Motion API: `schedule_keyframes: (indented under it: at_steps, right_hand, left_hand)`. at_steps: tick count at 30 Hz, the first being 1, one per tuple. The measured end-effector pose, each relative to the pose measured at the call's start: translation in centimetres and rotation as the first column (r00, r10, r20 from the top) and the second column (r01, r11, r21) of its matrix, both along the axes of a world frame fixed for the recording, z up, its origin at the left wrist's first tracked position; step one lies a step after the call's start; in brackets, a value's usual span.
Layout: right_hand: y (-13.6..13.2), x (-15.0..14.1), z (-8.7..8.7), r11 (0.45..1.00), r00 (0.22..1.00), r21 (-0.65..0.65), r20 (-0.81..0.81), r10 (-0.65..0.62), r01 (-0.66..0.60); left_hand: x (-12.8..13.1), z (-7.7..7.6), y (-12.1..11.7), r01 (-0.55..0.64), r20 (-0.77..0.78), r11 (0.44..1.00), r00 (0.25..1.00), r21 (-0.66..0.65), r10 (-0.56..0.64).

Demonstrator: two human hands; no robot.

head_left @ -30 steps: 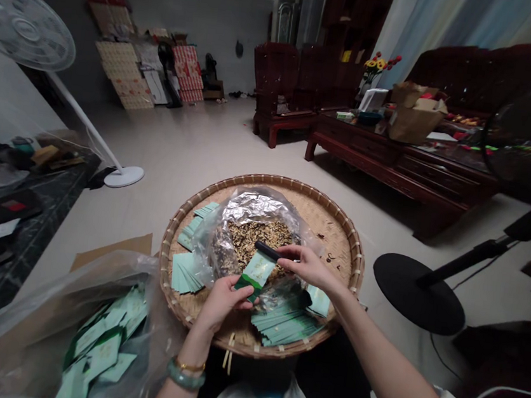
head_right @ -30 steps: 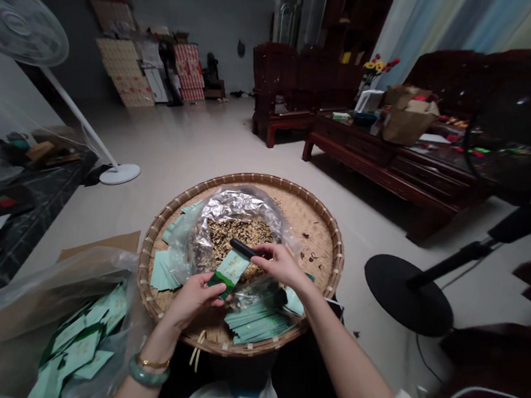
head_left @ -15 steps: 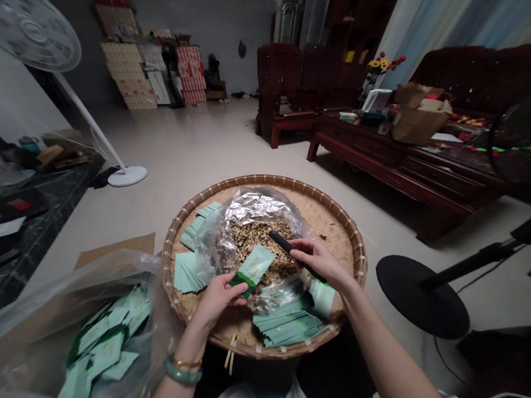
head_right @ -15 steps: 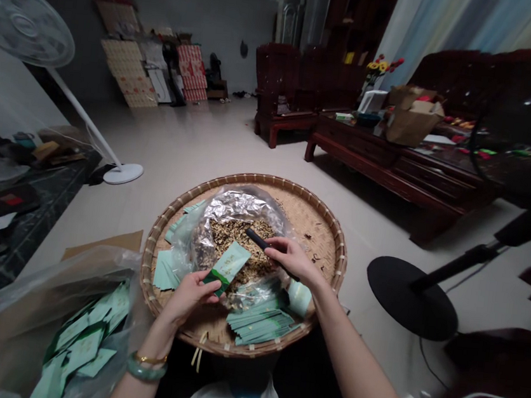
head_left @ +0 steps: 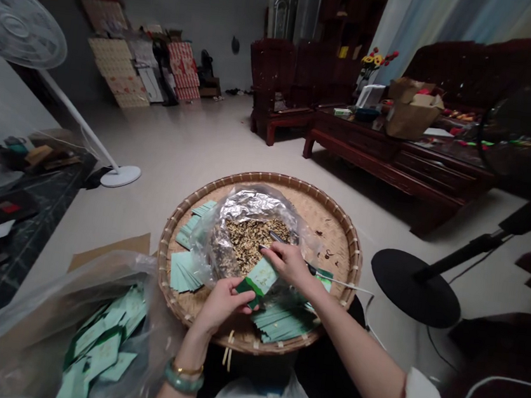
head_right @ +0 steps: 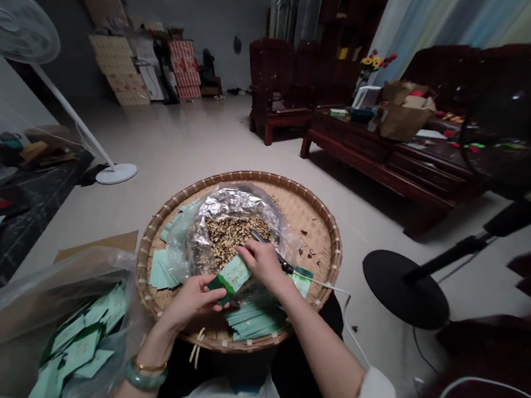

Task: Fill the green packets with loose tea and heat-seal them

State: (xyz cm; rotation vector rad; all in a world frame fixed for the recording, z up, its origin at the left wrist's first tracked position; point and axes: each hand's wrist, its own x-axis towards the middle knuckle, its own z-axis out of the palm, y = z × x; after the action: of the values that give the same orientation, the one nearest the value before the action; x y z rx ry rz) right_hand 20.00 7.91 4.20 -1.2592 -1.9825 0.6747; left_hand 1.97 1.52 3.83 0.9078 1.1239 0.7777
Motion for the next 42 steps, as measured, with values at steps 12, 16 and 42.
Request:
schedule_keyframes:
  at_steps: [12,16,42]
  right_hand:
    - [0.0,1.3,0.7,0.840,0.890,-0.503,-0.453,-0.056,-0.203]
    - [-2.4,0.4,0.5,0.822,0.945,-0.468,-0.123,0.304,-0.325]
    - [-3.9,-0.9,-1.8,0.909,0.882,-0.309,0.291,0.370,-0.280]
  left_hand:
    - [-2.5,-0.8,-0.7,-0.421,0.343,0.906,0.858,0.048,0.381]
    - [-4.4,-1.2,-0.7,-0.700,0.595,0.713,0.586,0.030,0.550]
    - [-0.8,-3.2,-0.9,0.214,-0.333,0.929,0.937,0.302,-0.107]
